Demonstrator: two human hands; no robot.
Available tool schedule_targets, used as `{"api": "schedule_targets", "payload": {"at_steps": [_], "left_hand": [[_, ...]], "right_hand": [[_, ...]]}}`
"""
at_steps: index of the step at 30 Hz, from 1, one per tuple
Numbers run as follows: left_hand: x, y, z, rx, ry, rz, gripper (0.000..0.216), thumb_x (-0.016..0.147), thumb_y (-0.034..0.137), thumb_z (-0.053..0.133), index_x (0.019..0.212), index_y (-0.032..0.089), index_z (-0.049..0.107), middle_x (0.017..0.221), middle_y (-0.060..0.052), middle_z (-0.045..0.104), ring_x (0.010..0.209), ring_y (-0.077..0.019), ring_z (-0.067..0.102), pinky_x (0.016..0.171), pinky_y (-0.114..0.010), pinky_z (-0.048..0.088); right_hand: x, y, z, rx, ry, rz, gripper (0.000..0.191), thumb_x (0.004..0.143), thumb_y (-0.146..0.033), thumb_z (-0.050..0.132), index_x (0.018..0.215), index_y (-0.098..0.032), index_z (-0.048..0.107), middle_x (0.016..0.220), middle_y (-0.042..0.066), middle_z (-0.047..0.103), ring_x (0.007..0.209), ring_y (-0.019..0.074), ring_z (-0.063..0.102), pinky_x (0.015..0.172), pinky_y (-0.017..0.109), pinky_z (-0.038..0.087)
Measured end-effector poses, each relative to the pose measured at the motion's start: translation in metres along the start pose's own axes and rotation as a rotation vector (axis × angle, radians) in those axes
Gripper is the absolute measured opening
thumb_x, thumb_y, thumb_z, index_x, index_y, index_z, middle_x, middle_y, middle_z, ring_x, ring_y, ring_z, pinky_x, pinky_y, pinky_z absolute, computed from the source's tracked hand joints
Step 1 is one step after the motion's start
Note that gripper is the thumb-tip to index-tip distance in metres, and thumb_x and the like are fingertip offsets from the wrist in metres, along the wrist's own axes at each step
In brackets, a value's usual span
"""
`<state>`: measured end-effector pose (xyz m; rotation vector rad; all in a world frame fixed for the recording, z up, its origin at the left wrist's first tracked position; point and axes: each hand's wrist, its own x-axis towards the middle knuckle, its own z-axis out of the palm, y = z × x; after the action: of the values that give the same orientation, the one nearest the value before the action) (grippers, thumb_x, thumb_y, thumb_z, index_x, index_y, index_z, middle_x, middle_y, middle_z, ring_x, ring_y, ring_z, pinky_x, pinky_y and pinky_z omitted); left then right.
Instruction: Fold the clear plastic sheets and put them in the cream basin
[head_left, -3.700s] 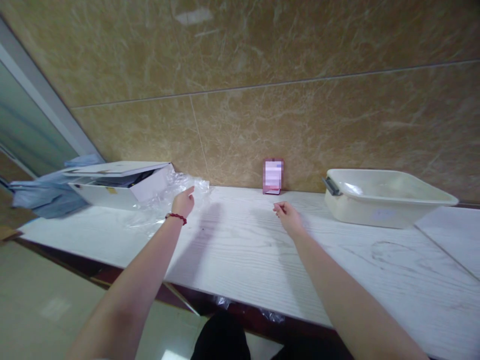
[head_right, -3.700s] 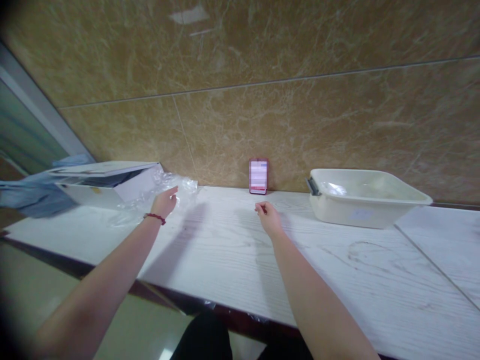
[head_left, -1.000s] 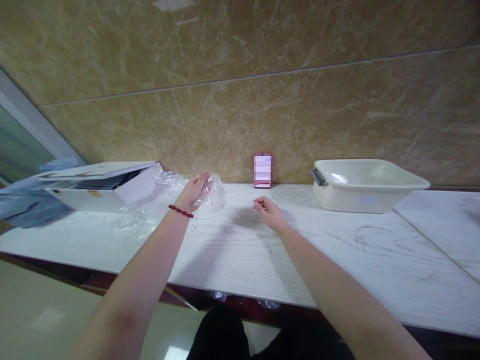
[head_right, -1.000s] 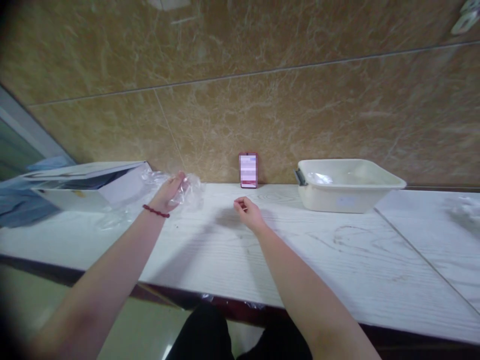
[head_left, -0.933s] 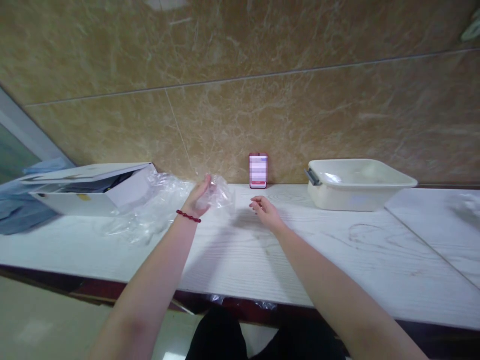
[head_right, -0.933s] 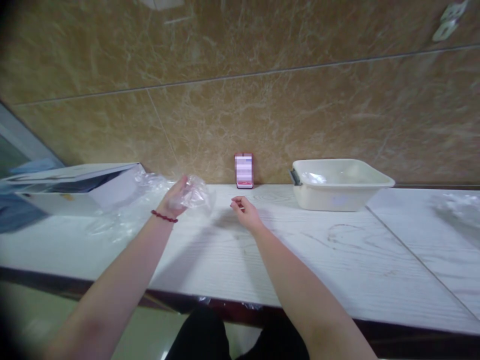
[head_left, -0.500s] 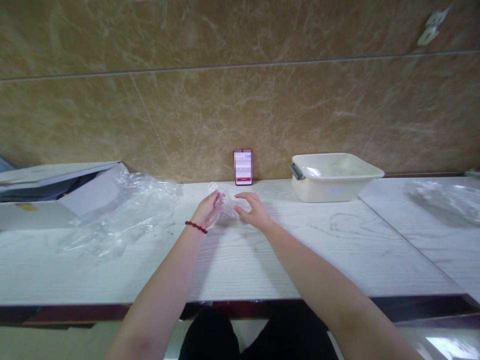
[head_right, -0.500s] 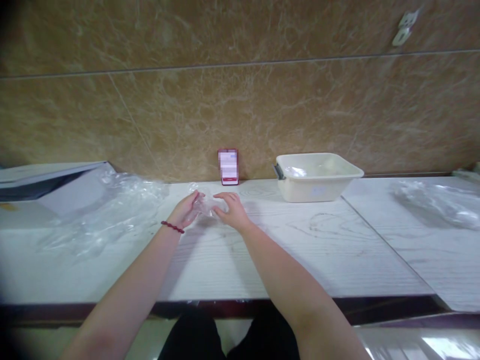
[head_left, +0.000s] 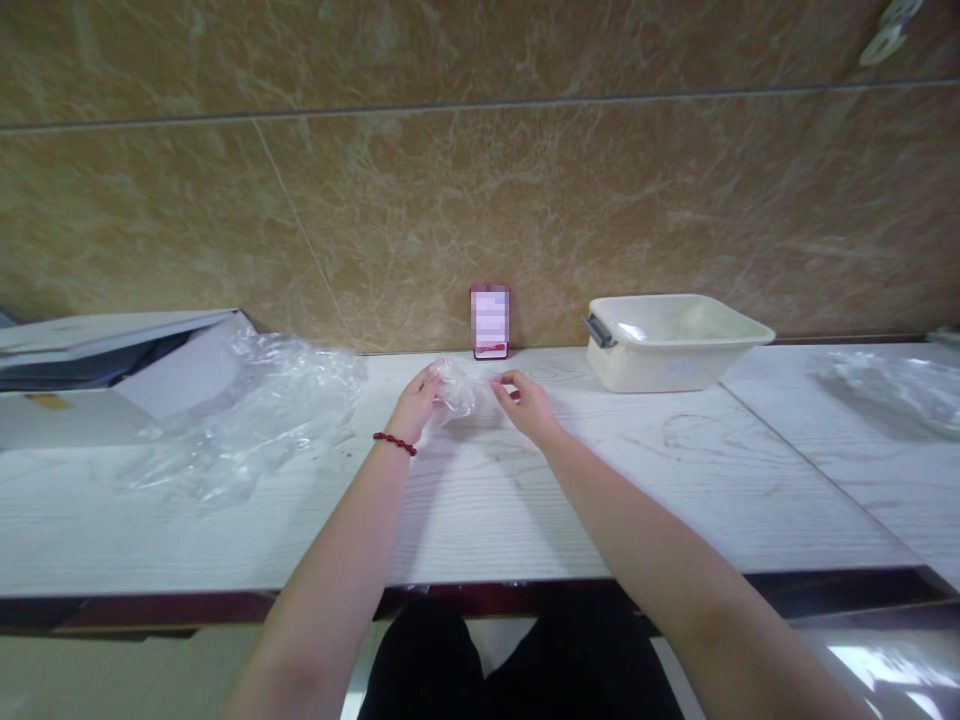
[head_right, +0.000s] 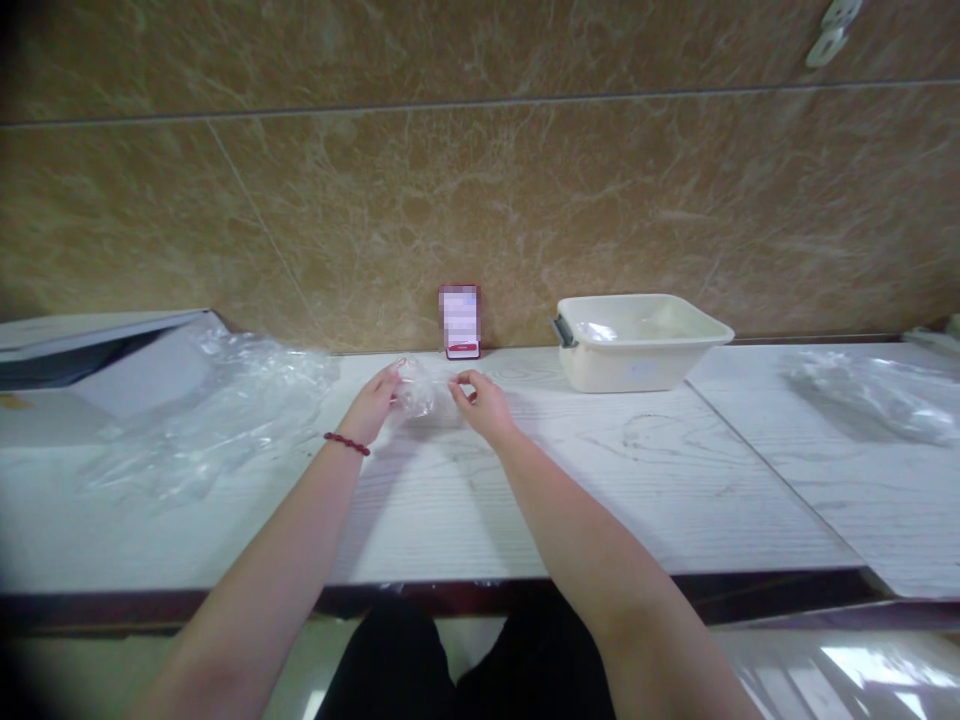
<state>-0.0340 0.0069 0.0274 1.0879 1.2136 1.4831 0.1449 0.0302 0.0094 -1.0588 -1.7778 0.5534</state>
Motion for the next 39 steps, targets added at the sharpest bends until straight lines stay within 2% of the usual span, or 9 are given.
{"api": "schedule_targets", "payload": {"at_steps": [5, 12, 18, 22, 26, 29, 32, 35, 39], "left_hand": [[0.002, -0.001, -0.003, 0.143, 0.110, 0.166, 0.039, 0.070, 0.027, 0.055, 0.109, 0.027, 0.053, 0.094, -0.001, 0.059, 0.092, -0.0150, 0.050, 0.075, -0.022, 0.038], [-0.005, 0.014, 0.000, 0.438, 0.047, 0.480, 0.026, 0.072, 0.026, 0.051, 0.097, 0.024, 0.061, 0.097, -0.004, 0.055, 0.099, -0.0168, 0.043, 0.094, -0.026, 0.025], [-0.008, 0.019, 0.000, 0.479, 0.013, 0.462, 0.009, 0.063, 0.029, 0.061, 0.068, 0.022, 0.064, 0.086, -0.004, 0.054, 0.093, -0.0199, 0.045, 0.093, -0.029, 0.027], [-0.011, 0.020, 0.002, 0.393, -0.018, 0.336, 0.013, 0.063, 0.031, 0.061, 0.063, 0.018, 0.061, 0.076, -0.004, 0.057, 0.086, -0.0196, 0.049, 0.086, -0.029, 0.033], [-0.017, 0.022, 0.006, -0.014, -0.152, 0.054, 0.021, 0.068, 0.037, 0.055, 0.064, 0.016, 0.054, 0.066, -0.002, 0.059, 0.074, -0.0178, 0.056, 0.075, -0.031, 0.040], [-0.019, 0.024, 0.007, -0.253, -0.318, -0.192, 0.023, 0.073, 0.040, 0.049, 0.068, 0.017, 0.049, 0.069, -0.004, 0.062, 0.069, -0.0179, 0.059, 0.069, -0.034, 0.043], [-0.016, 0.023, 0.004, -0.308, -0.325, -0.380, 0.022, 0.076, 0.039, 0.045, 0.072, 0.018, 0.049, 0.075, -0.005, 0.064, 0.065, -0.0166, 0.060, 0.060, -0.030, 0.045], [-0.011, 0.020, -0.001, -0.371, -0.255, -0.432, 0.025, 0.079, 0.039, 0.040, 0.071, 0.018, 0.051, 0.073, -0.003, 0.064, 0.060, -0.0132, 0.059, 0.055, -0.024, 0.045], [-0.007, 0.020, -0.005, -0.466, -0.212, -0.374, 0.029, 0.081, 0.038, 0.036, 0.075, 0.017, 0.055, 0.078, -0.004, 0.063, 0.063, -0.0119, 0.060, 0.054, -0.023, 0.046]], "right_hand": [[0.000, -0.004, -0.009, 0.057, 0.013, -0.017, 0.027, 0.076, -0.044, 0.041, 0.085, -0.021, 0.050, 0.081, 0.002, 0.057, 0.054, 0.0098, 0.049, 0.050, 0.025, 0.041], [0.000, -0.010, -0.021, 0.033, 0.067, -0.113, 0.025, 0.078, -0.043, 0.038, 0.083, -0.020, 0.047, 0.082, 0.004, 0.056, 0.067, 0.0128, 0.051, 0.063, 0.027, 0.041], [-0.003, -0.016, -0.022, 0.189, 0.034, -0.128, 0.022, 0.082, -0.042, 0.033, 0.083, -0.021, 0.038, 0.074, 0.003, 0.058, 0.074, 0.0139, 0.055, 0.070, 0.030, 0.039], [-0.003, -0.017, -0.018, 0.313, 0.026, -0.072, 0.025, 0.080, -0.047, 0.032, 0.081, -0.022, 0.034, 0.053, -0.005, 0.049, 0.052, 0.0099, 0.051, 0.058, 0.026, 0.041], [0.000, -0.018, -0.012, 0.521, 0.005, 0.078, 0.030, 0.077, -0.053, 0.034, 0.079, -0.024, 0.032, 0.046, -0.010, 0.035, 0.033, 0.0055, 0.035, 0.039, 0.019, 0.032], [0.002, -0.019, -0.015, 0.640, -0.144, 0.219, 0.032, 0.074, -0.054, 0.038, 0.081, -0.024, 0.037, 0.054, -0.008, 0.045, 0.038, 0.0050, 0.040, 0.039, 0.018, 0.033], [0.001, -0.016, -0.025, 0.675, -0.419, 0.306, 0.036, 0.070, -0.053, 0.046, 0.086, -0.021, 0.048, 0.071, -0.001, 0.057, 0.057, 0.0092, 0.053, 0.050, 0.021, 0.042], [-0.001, -0.010, -0.034, 0.689, -0.631, 0.298, 0.039, 0.061, -0.046, 0.060, 0.088, -0.018, 0.053, 0.075, 0.002, 0.059, 0.067, 0.0128, 0.056, 0.056, 0.024, 0.045], [-0.001, 0.000, -0.035, 0.683, -0.541, 0.306, 0.040, 0.059, -0.038, 0.064, 0.092, -0.019, 0.052, 0.060, -0.004, 0.055, 0.054, 0.0096, 0.052, 0.052, 0.024, 0.045]]}}
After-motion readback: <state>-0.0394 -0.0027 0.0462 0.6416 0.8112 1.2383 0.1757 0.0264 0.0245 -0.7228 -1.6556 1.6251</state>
